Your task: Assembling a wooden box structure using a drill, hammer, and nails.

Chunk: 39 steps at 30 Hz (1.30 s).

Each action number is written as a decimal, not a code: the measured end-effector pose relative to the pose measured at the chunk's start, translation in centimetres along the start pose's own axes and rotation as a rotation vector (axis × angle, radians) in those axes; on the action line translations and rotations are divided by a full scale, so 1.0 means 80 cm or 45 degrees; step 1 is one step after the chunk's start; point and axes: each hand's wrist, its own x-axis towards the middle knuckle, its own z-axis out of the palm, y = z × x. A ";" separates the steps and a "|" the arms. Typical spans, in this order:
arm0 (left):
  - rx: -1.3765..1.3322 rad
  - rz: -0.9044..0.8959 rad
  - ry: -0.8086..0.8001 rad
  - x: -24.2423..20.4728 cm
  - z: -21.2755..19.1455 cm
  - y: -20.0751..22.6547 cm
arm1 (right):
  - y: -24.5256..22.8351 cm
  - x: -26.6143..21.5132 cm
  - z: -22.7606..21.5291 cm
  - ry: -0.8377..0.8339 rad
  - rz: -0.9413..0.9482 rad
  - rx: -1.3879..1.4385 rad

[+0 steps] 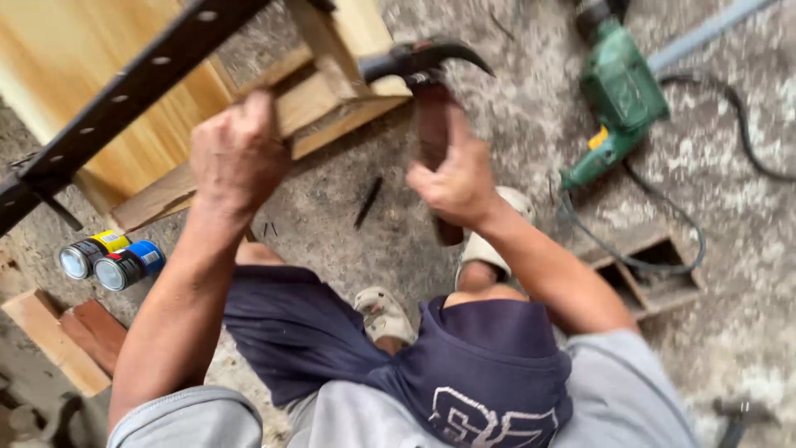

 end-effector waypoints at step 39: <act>-0.031 0.067 0.059 -0.015 -0.003 -0.006 | -0.018 -0.032 0.024 0.117 -0.559 -0.911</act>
